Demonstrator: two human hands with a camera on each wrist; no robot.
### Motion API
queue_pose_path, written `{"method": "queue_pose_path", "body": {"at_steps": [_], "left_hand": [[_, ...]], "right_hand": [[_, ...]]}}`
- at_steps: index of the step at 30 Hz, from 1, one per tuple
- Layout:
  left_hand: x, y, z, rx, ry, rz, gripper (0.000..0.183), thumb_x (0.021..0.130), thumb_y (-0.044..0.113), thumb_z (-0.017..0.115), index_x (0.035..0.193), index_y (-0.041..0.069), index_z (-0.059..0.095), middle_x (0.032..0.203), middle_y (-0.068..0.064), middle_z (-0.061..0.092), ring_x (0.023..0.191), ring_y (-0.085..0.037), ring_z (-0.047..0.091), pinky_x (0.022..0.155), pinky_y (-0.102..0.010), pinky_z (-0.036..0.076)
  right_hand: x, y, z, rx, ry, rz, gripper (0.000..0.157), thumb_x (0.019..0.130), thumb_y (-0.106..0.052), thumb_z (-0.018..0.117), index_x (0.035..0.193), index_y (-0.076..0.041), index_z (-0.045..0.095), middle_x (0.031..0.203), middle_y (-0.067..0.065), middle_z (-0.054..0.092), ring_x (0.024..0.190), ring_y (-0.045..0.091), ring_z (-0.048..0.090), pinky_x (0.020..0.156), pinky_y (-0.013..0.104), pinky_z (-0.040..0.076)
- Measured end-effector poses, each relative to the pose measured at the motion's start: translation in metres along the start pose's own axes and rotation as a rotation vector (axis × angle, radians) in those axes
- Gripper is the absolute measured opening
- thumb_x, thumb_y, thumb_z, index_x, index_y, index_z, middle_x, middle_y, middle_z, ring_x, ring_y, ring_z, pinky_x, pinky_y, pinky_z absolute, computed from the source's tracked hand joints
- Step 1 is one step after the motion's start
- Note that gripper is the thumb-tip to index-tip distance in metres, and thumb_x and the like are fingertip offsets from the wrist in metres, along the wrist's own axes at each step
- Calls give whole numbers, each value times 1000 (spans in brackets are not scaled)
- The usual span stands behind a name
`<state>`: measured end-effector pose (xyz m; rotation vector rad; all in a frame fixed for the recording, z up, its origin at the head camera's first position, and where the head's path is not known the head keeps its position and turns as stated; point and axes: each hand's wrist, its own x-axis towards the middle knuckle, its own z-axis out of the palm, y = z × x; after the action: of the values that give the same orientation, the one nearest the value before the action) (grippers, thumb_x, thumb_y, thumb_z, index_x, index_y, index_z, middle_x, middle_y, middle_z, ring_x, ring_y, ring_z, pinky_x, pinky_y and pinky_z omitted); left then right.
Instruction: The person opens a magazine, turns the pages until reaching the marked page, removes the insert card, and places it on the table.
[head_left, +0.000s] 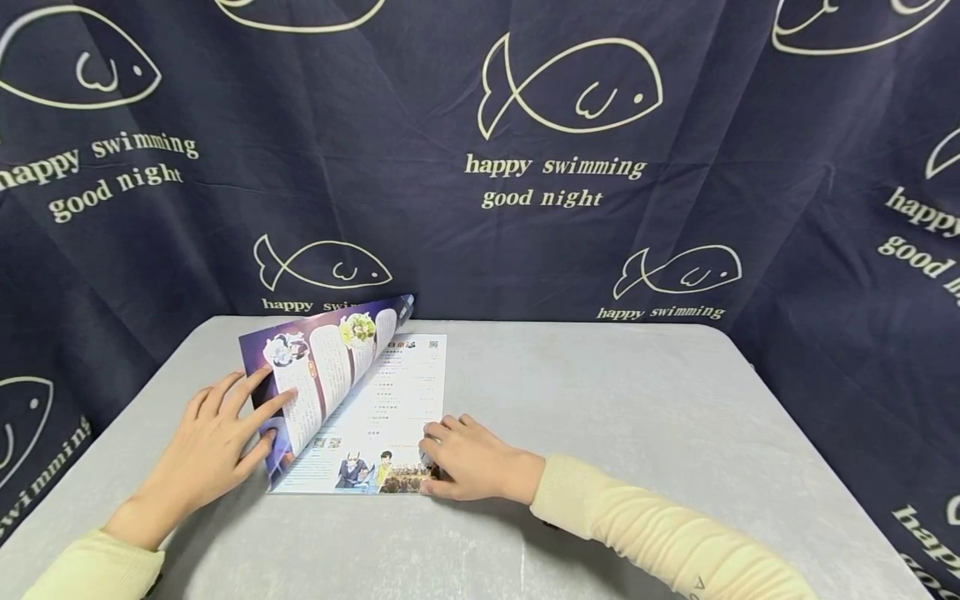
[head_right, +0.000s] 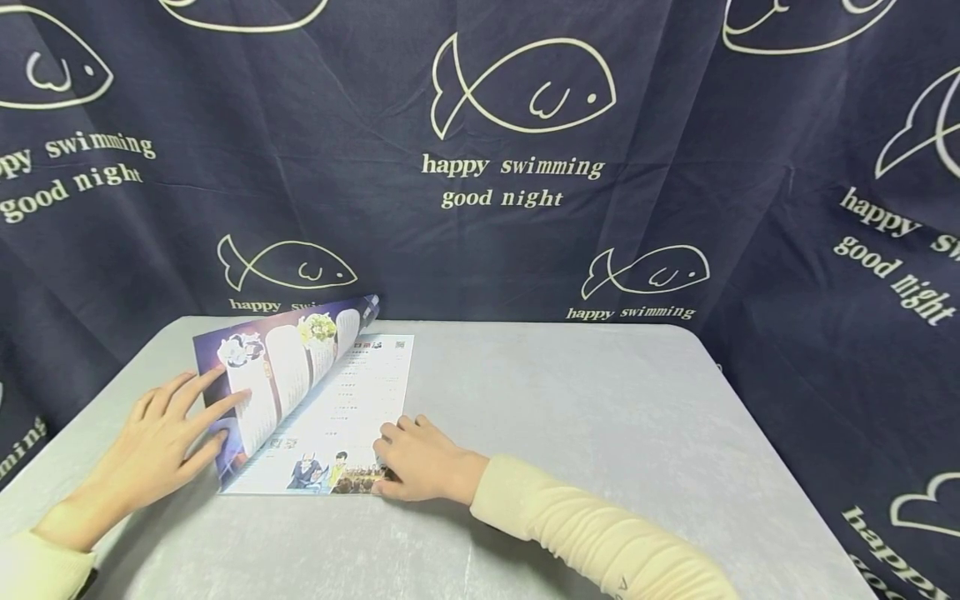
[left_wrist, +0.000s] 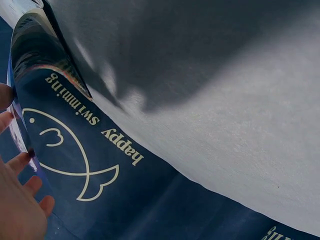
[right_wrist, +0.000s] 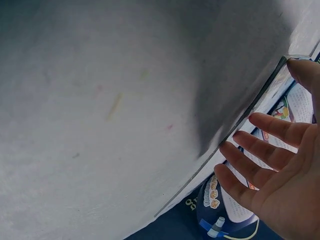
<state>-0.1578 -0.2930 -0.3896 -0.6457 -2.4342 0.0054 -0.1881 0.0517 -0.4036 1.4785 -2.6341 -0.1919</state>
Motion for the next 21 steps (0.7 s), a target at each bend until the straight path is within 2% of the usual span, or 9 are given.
{"method": "queue_pose_path", "body": {"at_steps": [7,12,16,21], "left_hand": [[-3,-1,-2,11,-35,-29,48,84,44,46,122,17,55,131,-17,44,118,-39,38,87,-57,31],[-3,2,-2,41,-75,-76,63,74,53,60,124,15,53,130,-18,45,110,-40,44,83,-57,35],[-3,4,-1,53,-85,-109,74,67,57,64,124,12,52,129,-20,47,103,-41,48,78,-55,36],[-5,6,2,48,-83,-130,80,65,59,65,125,9,50,128,-21,48,101,-42,49,77,-54,36]], "right_hand": [[1,0,-1,-12,6,-6,48,86,-57,46,111,-17,57,121,3,56,103,18,55,85,33,45],[1,1,-2,-9,9,-12,53,85,-61,46,110,-16,58,119,3,57,100,17,55,85,33,45],[2,1,-2,-14,10,-20,56,84,-63,45,109,-15,58,119,3,57,99,17,55,83,33,46],[2,1,-1,-16,12,-24,55,84,-63,45,108,-15,59,120,4,57,99,18,56,83,33,46]]}}
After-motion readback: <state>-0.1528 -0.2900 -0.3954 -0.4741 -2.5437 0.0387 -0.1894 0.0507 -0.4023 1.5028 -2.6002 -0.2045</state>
